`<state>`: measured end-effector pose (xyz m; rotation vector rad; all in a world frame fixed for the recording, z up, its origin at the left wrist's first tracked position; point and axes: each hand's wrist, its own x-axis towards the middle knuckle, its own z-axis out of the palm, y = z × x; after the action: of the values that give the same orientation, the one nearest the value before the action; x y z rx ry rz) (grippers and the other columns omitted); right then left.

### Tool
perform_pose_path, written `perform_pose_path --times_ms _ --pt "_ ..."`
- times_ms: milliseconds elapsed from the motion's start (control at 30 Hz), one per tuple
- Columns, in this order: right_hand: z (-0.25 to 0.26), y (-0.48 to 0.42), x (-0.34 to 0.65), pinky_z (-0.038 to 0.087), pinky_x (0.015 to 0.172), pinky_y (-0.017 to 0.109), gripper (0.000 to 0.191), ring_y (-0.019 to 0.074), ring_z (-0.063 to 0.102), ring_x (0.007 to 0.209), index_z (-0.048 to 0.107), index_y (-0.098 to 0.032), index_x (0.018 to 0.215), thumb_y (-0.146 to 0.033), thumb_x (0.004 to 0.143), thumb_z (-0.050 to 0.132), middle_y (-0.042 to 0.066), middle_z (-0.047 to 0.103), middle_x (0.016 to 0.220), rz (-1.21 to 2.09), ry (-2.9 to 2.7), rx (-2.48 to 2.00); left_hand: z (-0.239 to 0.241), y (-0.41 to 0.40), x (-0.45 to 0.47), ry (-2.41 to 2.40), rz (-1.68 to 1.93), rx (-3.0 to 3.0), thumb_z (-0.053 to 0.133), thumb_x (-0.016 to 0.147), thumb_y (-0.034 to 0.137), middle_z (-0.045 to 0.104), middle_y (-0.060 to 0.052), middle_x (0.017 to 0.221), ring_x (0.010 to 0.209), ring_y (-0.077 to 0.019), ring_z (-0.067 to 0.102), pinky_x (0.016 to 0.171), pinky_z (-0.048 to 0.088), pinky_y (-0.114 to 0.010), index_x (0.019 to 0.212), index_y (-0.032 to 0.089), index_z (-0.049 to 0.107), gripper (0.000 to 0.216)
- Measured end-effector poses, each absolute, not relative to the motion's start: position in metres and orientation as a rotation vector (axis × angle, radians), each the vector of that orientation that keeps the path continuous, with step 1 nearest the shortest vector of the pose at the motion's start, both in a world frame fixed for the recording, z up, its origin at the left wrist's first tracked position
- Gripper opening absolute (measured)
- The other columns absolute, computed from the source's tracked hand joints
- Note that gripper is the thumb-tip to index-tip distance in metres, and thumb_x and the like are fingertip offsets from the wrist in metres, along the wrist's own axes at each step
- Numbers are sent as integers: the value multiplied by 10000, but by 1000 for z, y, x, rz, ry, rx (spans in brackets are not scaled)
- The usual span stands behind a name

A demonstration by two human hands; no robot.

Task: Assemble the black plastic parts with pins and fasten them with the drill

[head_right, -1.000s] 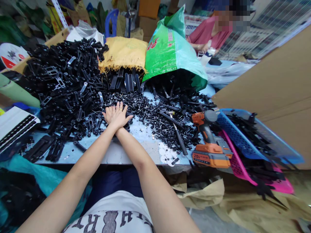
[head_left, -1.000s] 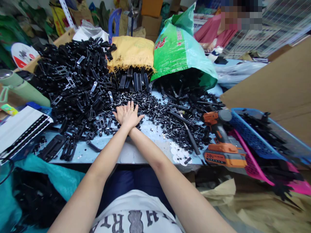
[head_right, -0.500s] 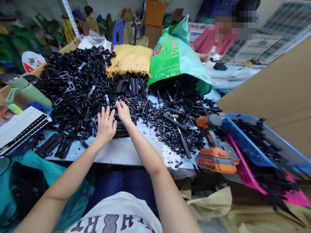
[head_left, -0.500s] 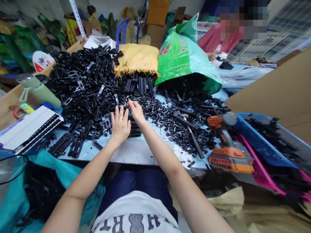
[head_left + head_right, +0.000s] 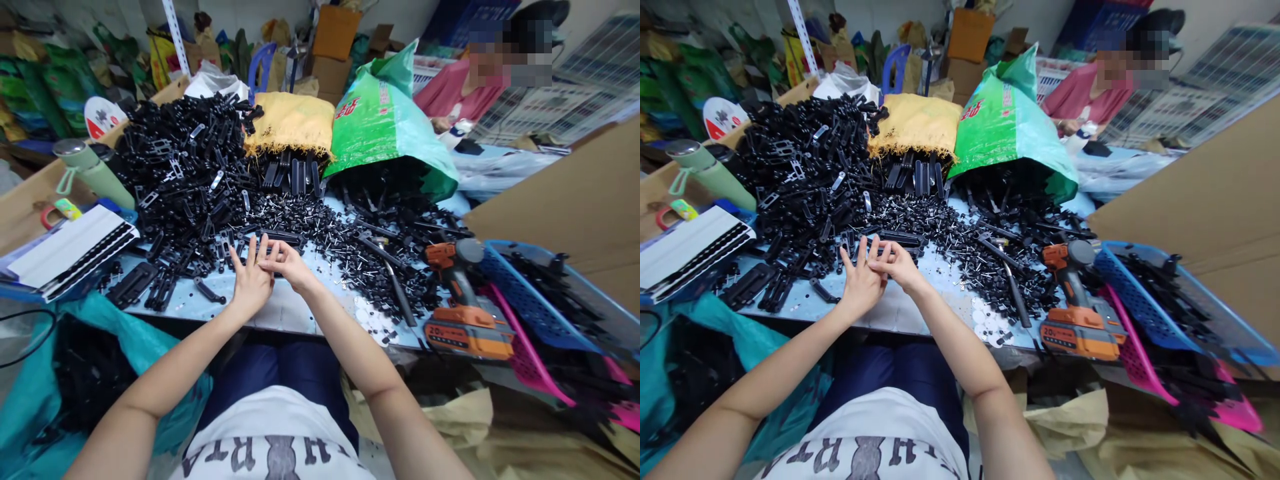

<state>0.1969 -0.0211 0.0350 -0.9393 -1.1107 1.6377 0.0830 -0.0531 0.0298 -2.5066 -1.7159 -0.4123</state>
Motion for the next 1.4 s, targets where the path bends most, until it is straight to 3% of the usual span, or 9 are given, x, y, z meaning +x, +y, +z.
perform_pose_path --times_ms 267,500,700,867,1000,1100,1200,1300,1400 --pt "34 -34 193 531 796 344 603 168 660 787 483 -246 985 -238 484 820 -39 669 792 1533 -1073 -978 25 -54 86 -1694 -395 -2508 405 879 248 87 -61 1522 1397 -291 -37 1022 -99 -679 1442 304 155 619" --pt "30 -29 206 488 889 360 643 171 658 871 504 -229 1138 -247 561 787 -9 693 833 1727 -1098 -861 30 -58 85 -1691 -406 -2518 448 855 252 72 -61 1521 1391 -320 -53 1010 -94 -697 1442 296 166 653" --pt "23 -33 199 516 818 364 611 178 671 774 501 -231 1042 -239 509 800 -20 688 773 1658 -1038 -946 23 -59 83 -1675 -374 -2530 434 868 265 76 -98 1520 1399 -293 -15 1028 -83 -675 1445 275 161 639" --pt "12 -37 181 518 799 358 620 168 663 735 469 -241 990 -240 475 814 -44 665 724 1576 -971 -1043 12 -57 76 -1726 -361 -2546 416 869 238 145 -75 1517 1399 -311 22 1026 -43 -691 1426 316 226 593" --pt "4 -27 173 523 741 331 567 159 643 741 478 -239 1008 -322 542 790 -34 653 758 1611 -1157 -1077 5 -59 56 -1730 -408 -2552 446 849 258 254 -132 1481 1389 -324 118 1056 45 -655 1416 217 279 592" --pt "4 -1 176 498 783 315 419 144 617 800 546 -214 973 -391 637 722 0 650 840 1455 -1375 -1125 3 -64 28 -1825 -539 -2463 405 880 314 436 -178 1362 1318 -291 321 1074 232 -502 1333 114 404 495" --pt "10 40 183 471 805 307 283 141 596 818 598 -195 883 -414 712 651 21 645 883 1122 -1560 -1229 4 -69 -3 -2218 -542 -2152 339 903 414 612 -186 1095 1065 -270 563 892 430 -376 1163 82 519 459" --pt "15 86 188 460 792 296 201 143 589 790 607 -181 850 -362 761 601 25 645 860 843 -1713 -1322 4 -70 -22 -2625 -198 -1875 297 888 515 659 -161 835 796 -298 640 678 462 -373 1039 94 549 514" --pt "17 131 191 441 836 302 170 156 577 843 600 -165 914 -281 794 569 49 633 923 550 -1852 -1439 1 -65 -26 -2737 80 -1855 312 870 538 659 -160 766 743 -316 645 620 443 -366 980 101 554 511"
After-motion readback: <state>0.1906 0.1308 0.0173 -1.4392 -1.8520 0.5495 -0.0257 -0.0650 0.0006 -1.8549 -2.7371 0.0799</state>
